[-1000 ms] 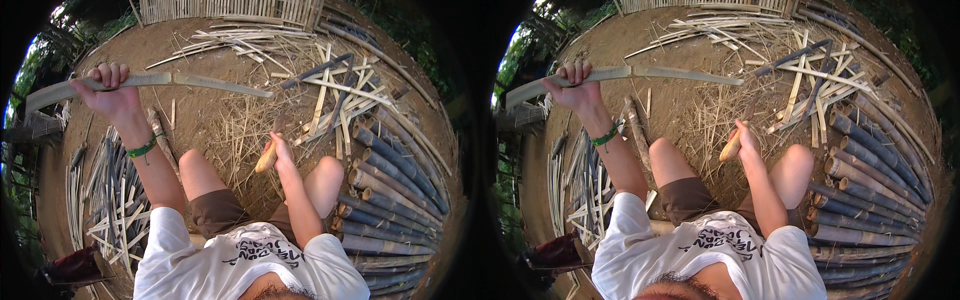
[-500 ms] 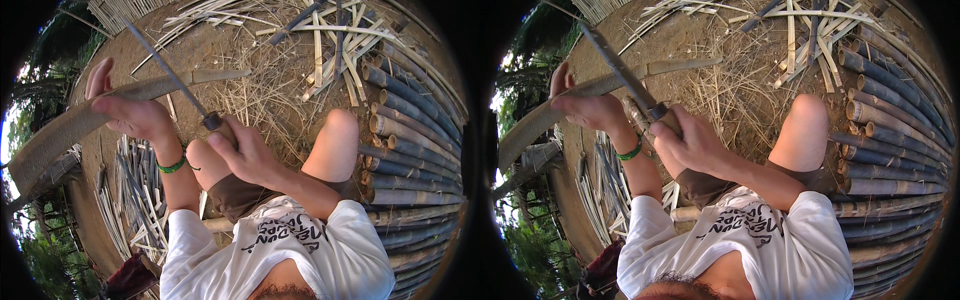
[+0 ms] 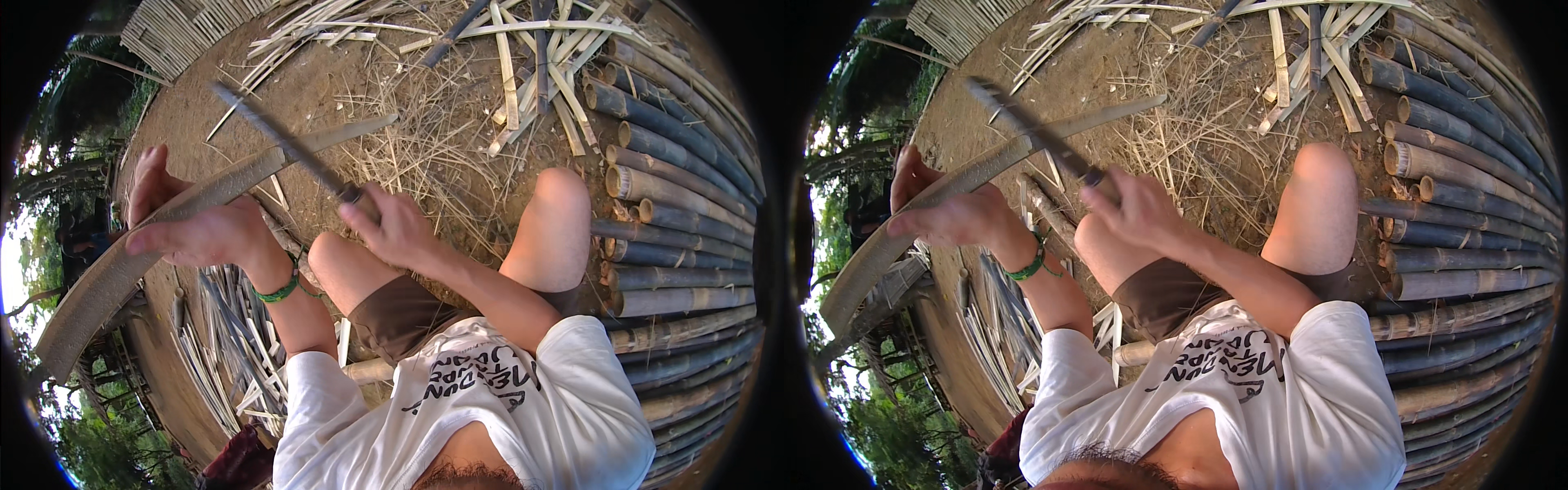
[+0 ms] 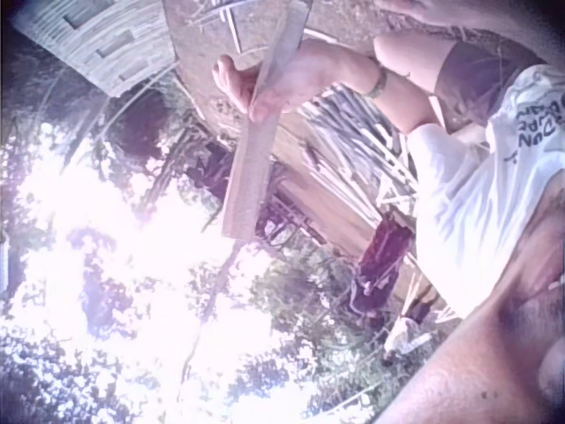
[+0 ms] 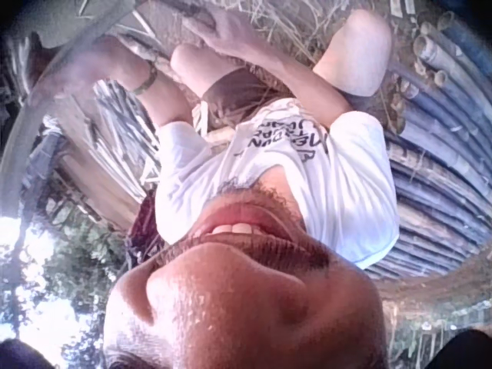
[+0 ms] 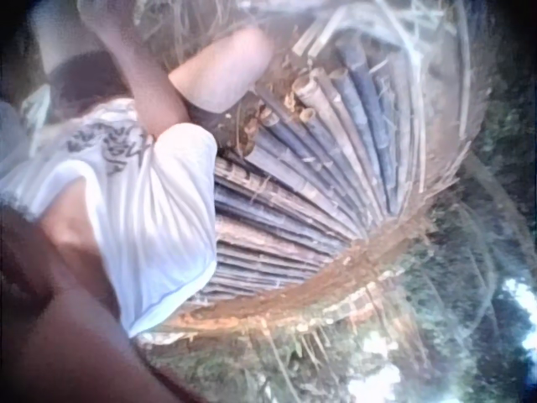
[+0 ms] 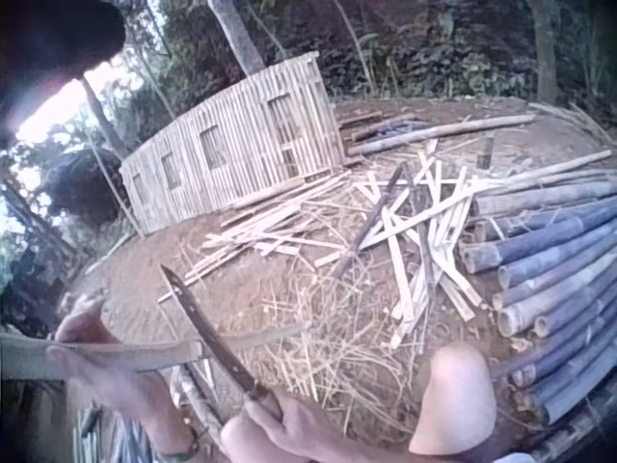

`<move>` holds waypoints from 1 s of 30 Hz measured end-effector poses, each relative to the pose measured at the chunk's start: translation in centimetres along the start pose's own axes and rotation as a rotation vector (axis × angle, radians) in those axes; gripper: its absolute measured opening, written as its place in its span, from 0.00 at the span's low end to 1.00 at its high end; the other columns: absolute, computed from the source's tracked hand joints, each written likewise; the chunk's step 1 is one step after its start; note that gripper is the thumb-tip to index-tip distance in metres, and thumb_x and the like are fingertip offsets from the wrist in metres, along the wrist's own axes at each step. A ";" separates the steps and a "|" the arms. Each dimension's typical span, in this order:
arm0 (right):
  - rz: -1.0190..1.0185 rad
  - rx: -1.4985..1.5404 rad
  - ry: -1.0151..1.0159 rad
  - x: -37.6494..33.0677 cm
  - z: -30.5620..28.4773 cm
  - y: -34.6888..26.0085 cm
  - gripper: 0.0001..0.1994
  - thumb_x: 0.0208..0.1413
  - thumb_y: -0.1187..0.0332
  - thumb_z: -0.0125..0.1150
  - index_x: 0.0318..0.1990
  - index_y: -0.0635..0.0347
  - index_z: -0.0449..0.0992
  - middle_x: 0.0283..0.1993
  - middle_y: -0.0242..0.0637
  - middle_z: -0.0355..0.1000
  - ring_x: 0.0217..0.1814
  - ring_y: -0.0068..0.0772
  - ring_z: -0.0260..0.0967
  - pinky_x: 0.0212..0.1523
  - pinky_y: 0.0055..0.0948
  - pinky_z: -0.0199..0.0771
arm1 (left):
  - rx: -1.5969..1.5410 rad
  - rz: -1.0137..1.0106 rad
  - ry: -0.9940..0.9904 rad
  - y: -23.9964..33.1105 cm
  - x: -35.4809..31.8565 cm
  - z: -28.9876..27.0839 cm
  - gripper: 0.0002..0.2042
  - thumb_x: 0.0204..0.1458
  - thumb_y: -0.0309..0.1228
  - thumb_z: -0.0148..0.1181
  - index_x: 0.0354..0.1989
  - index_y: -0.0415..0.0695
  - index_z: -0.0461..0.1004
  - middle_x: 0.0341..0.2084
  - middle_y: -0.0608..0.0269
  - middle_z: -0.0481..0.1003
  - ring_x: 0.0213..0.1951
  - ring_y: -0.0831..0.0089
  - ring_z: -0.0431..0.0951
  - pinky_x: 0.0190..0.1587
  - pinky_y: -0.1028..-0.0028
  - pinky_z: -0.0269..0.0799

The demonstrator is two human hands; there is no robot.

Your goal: The person shaves and smooths long strips of bamboo using a knife, holding the strip with one hand while sliding the blade along its length and periodically checking the surface.

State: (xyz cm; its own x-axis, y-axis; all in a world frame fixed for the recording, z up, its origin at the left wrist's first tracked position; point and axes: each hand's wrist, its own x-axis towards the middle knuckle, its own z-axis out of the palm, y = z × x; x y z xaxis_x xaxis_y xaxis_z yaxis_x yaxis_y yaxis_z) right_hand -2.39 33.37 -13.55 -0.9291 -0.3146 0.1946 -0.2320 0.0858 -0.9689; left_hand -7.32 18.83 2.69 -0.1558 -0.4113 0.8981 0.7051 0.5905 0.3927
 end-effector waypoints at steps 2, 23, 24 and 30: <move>0.298 0.072 -0.066 2.2 -0.8 5.8 0.24 0.63 0.43 0.51 0.34 0.60 0.70 0.16 0.32 0.65 0.13 0.31 0.64 0.12 0.33 0.62 | -0.083 -0.052 0.015 -0.3 0.1 0.3 0.36 0.61 0.66 0.33 0.35 0.39 0.71 0.27 0.53 0.78 0.30 0.63 0.80 0.41 0.66 0.80; 0.103 -0.031 -0.084 2.4 1.9 9.4 0.26 0.66 0.41 0.43 0.30 0.55 0.70 0.15 0.24 0.61 0.10 0.20 0.56 0.08 0.27 0.55 | -0.309 -0.340 0.009 0.0 -0.3 -3.3 0.29 0.53 0.72 0.39 0.35 0.60 0.73 0.10 0.77 0.54 0.11 0.83 0.49 0.17 0.80 0.44; 0.280 -0.016 -0.080 3.4 1.4 12.9 0.28 0.66 0.41 0.40 0.30 0.57 0.71 0.14 0.24 0.61 0.09 0.19 0.55 0.07 0.23 0.54 | -0.311 -0.349 0.018 0.1 -0.2 -3.0 0.30 0.53 0.72 0.39 0.34 0.60 0.74 0.10 0.77 0.54 0.11 0.83 0.49 0.17 0.80 0.44; 0.516 -0.235 -0.031 6.0 0.3 20.5 0.29 0.64 0.38 0.47 0.23 0.54 0.67 0.15 0.20 0.53 0.14 0.17 0.49 0.14 0.24 0.48 | -0.238 -0.351 0.072 -0.2 0.4 -3.0 0.31 0.53 0.73 0.37 0.30 0.59 0.74 0.10 0.77 0.54 0.11 0.83 0.49 0.16 0.80 0.42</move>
State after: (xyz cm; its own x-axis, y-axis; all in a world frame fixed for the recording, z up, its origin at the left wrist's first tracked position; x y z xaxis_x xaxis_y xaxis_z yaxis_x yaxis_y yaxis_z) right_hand -12.62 33.00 -32.27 -0.9309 -0.2034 -0.3035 0.1890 0.4428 -0.8765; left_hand -5.44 16.40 2.38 -0.3719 -0.6112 0.6987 0.7591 0.2329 0.6078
